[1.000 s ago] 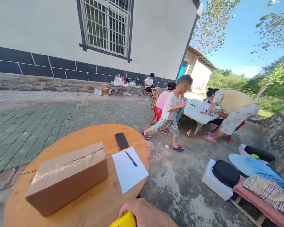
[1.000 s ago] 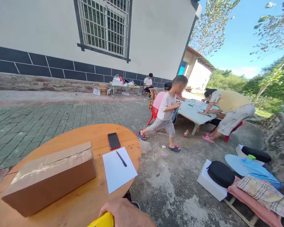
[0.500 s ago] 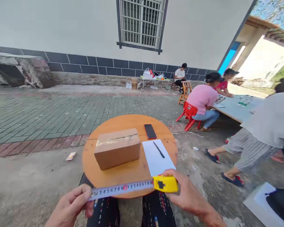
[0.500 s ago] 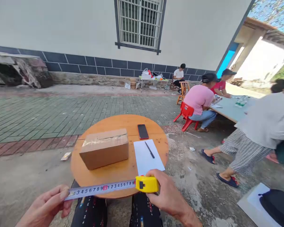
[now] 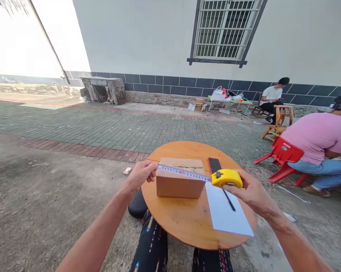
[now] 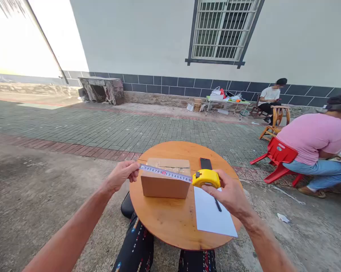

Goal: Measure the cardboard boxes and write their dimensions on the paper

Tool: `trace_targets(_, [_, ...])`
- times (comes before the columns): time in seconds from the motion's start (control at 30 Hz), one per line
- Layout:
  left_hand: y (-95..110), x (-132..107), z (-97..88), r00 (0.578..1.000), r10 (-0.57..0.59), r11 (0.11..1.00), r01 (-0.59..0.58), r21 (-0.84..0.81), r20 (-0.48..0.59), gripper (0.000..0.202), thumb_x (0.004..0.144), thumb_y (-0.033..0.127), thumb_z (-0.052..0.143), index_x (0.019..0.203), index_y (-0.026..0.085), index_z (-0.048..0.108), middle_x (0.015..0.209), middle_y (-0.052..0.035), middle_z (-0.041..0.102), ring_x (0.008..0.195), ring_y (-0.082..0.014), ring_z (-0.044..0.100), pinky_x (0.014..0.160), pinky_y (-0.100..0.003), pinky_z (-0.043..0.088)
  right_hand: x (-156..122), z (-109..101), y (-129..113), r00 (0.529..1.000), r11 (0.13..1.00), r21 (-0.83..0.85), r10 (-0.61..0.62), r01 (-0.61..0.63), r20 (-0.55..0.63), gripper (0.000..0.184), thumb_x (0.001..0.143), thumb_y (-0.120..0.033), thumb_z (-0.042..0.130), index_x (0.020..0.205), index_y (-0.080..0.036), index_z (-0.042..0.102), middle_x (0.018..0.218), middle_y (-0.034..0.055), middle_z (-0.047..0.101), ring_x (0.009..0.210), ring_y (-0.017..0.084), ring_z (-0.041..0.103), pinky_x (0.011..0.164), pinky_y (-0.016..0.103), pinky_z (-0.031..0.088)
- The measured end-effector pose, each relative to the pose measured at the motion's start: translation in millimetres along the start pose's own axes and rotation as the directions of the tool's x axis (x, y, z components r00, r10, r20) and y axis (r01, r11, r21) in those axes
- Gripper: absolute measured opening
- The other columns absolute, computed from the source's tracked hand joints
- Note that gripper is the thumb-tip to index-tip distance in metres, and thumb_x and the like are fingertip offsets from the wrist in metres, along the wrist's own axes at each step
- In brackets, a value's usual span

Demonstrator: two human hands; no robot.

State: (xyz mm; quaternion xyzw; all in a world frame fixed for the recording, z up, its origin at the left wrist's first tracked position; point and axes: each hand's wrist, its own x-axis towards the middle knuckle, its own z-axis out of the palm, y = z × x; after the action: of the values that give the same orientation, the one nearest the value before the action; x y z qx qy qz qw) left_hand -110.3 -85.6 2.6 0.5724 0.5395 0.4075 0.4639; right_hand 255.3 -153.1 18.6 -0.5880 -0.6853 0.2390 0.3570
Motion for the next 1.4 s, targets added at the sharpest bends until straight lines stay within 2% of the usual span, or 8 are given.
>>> trace_targets(0.17, [-1.4,55.2,-5.6,0.998,-0.064,0.995,0.062,0.081,0.015,0.031,0.069,0.047,0.058,0.064,0.017,0.052,0.053,0.0032,0.052,0.043,-0.0087,0.048,0.042,-0.02,0.031,63.8,11.9,6.7,0.999,0.98,0.197,0.029,-0.036,0.038,0.041,0.073,-0.049,0.075,0.104,-0.026,0.062,0.097,0.0033,0.072,0.087,0.025,0.067,0.07,0.034,0.056])
trace_targets(0.27, [-11.5,70.7,-4.1,0.995,-0.094,0.986,0.089,0.14,0.024,0.032,0.068,0.047,0.06,0.062,0.018,0.051,0.052,0.003,0.051,0.043,-0.0089,0.047,0.042,-0.02,0.03,87.2,20.1,21.0,0.999,0.97,0.239,0.031,-0.037,0.029,0.044,0.07,-0.047,0.076,0.106,-0.025,0.063,0.099,0.0028,0.072,0.089,0.024,0.067,0.073,0.034,0.056])
trace_targets(0.37, [-20.0,76.6,-1.2,0.995,-0.096,0.976,0.09,0.199,0.021,0.032,0.07,0.046,0.059,0.06,0.019,0.048,0.052,0.0028,0.051,0.043,-0.0089,0.046,0.042,-0.02,0.03,99.5,23.6,31.5,0.999,0.962,0.271,0.039,-0.046,0.031,0.046,0.069,-0.046,0.077,0.106,-0.024,0.063,0.098,0.0029,0.073,0.088,0.023,0.067,0.074,0.034,0.055])
trace_targets(0.63, [-23.3,82.9,1.9,0.998,-0.053,0.929,0.035,0.368,0.039,0.029,0.076,0.041,0.053,0.058,0.02,0.043,0.053,0.0025,0.049,0.043,-0.0099,0.044,0.042,-0.022,0.03,108.0,20.9,41.3,0.997,0.96,0.271,0.064,-0.076,0.052,0.045,0.069,-0.045,0.077,0.106,-0.022,0.065,0.098,0.0038,0.072,0.086,0.022,0.066,0.071,0.031,0.053])
trace_targets(0.77, [-28.5,88.3,2.2,0.997,-0.05,0.909,0.02,0.415,0.062,0.028,0.076,0.041,0.053,0.059,0.021,0.043,0.053,0.0027,0.049,0.043,-0.0109,0.046,0.042,-0.021,0.031,110.9,20.4,47.0,0.998,0.955,0.295,0.025,-0.041,0.059,0.044,0.07,-0.042,0.076,0.107,-0.02,0.066,0.104,0.0047,0.072,0.095,0.023,0.066,0.08,0.034,0.053])
trace_targets(0.87, [-30.1,90.5,3.8,0.995,-0.062,0.903,0.021,0.429,0.081,0.027,0.075,0.041,0.053,0.059,0.021,0.043,0.053,0.0026,0.05,0.043,-0.0116,0.048,0.041,-0.022,0.031,111.3,19.5,48.1,0.997,0.96,0.276,0.037,-0.054,0.066,0.045,0.072,-0.04,0.074,0.111,-0.02,0.065,0.108,0.0053,0.071,0.096,0.023,0.065,0.08,0.033,0.052])
trace_targets(1.13, [-27.2,88.7,4.9,0.988,-0.106,0.926,0.056,0.374,0.113,0.03,0.074,0.044,0.053,0.059,0.021,0.043,0.054,0.0032,0.049,0.043,-0.0106,0.047,0.041,-0.021,0.032,107.4,21.4,59.3,0.996,0.955,0.286,0.057,-0.076,0.073,0.042,0.072,-0.035,0.072,0.109,-0.018,0.062,0.103,0.0042,0.07,0.092,0.021,0.064,0.079,0.032,0.052])
trace_targets(1.4, [-27.7,83.8,7.1,0.979,-0.141,0.969,0.106,0.225,0.146,0.039,0.073,0.055,0.054,0.06,0.019,0.048,0.049,0.0029,0.05,0.045,-0.0106,0.048,0.043,-0.02,0.035,106.3,24.0,71.6,0.992,0.917,0.382,0.077,-0.111,0.103,0.05,0.073,-0.032,0.073,0.119,-0.02,0.061,0.117,0.0062,0.068,0.1,0.024,0.065,0.083,0.034,0.054])
